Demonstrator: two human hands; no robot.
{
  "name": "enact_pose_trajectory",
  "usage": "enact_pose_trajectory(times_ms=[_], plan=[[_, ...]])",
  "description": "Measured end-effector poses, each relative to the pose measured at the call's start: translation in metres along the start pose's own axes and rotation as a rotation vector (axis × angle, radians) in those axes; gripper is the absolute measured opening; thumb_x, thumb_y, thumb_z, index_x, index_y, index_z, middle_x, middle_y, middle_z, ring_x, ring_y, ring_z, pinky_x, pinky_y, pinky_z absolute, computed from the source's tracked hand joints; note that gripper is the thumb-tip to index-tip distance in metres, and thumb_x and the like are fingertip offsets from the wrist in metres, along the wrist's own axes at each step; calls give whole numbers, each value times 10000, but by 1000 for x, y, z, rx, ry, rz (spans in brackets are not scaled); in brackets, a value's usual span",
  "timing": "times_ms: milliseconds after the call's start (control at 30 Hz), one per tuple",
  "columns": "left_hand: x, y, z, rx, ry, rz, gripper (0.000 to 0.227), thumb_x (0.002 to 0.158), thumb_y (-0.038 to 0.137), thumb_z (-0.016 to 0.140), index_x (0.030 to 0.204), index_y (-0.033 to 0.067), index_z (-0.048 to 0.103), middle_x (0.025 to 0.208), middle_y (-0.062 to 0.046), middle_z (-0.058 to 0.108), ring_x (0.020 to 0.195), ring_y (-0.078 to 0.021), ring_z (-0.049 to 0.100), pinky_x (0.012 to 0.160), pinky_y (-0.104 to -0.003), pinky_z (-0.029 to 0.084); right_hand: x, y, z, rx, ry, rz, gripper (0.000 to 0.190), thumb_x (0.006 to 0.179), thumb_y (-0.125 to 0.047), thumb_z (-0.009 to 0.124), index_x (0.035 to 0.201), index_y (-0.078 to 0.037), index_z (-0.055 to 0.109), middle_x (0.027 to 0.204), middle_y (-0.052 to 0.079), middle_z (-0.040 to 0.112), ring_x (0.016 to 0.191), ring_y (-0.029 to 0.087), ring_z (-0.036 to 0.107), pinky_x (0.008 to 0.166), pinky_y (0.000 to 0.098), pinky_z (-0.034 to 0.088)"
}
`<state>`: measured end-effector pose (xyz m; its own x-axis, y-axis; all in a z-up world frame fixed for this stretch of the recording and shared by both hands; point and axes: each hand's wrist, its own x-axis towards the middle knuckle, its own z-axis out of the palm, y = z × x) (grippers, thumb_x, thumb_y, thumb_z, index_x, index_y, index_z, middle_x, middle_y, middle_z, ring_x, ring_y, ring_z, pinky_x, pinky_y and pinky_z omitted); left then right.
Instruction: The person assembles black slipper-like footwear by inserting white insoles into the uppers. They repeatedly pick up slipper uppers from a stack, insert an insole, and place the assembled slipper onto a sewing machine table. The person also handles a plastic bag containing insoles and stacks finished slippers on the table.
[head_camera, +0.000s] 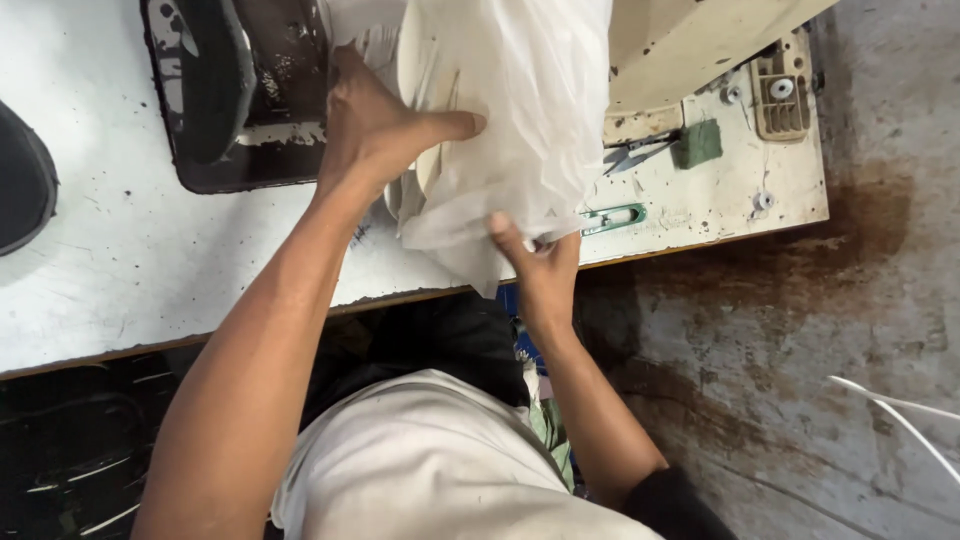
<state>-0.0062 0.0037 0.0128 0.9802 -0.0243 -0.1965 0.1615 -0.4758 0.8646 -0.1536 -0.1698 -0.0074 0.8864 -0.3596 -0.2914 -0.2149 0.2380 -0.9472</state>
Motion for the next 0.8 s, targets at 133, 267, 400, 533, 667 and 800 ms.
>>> enact_pose_trajectory(times_ms=[133,267,400,533,667,800], plan=[[8,-12,5,-22,31,95,1347,561,367,1003,1447,-213,170,1365,-375,465,1271,-478,520,1073,-456,462,-3,-12,21,-475,-190,-408,354,883,-149,849,1125,48,680,965,103,743,860,174,708,764,329,582],[20,-46,17,38,131,262,1295,576,318,1019,1433,-246,228,1389,-403,461,1319,-525,473,1127,-515,410,-44,-6,17,-450,-303,-396,245,886,-69,704,1093,57,665,877,82,691,767,161,628,693,314,527],[13,-13,1,30,39,87,1280,530,411,1013,1398,-197,293,1323,-361,511,1266,-461,539,1090,-462,472,-19,37,-38,-388,-90,119,201,874,-67,615,1037,40,665,778,97,688,588,184,634,502,323,500],[3,3,-7,42,-87,-92,1306,544,458,964,1441,-159,244,1317,-355,492,1207,-438,575,1023,-437,522,15,36,-61,-682,-155,-414,273,999,-37,540,1259,18,603,1044,156,744,895,241,765,735,355,660],[18,-25,8,-45,-95,36,1292,602,549,990,1433,-159,299,1331,-342,538,1226,-423,610,1088,-439,488,33,25,-48,-887,-5,-454,461,966,-89,672,1391,13,525,1192,192,726,1012,272,765,778,363,663],[17,-34,12,52,-35,109,1367,658,590,1042,1439,-196,241,1315,-406,498,1227,-489,555,1051,-493,479,23,38,-63,-691,-48,-387,605,971,-133,701,1505,4,452,1243,202,703,1072,281,721,885,380,638]])
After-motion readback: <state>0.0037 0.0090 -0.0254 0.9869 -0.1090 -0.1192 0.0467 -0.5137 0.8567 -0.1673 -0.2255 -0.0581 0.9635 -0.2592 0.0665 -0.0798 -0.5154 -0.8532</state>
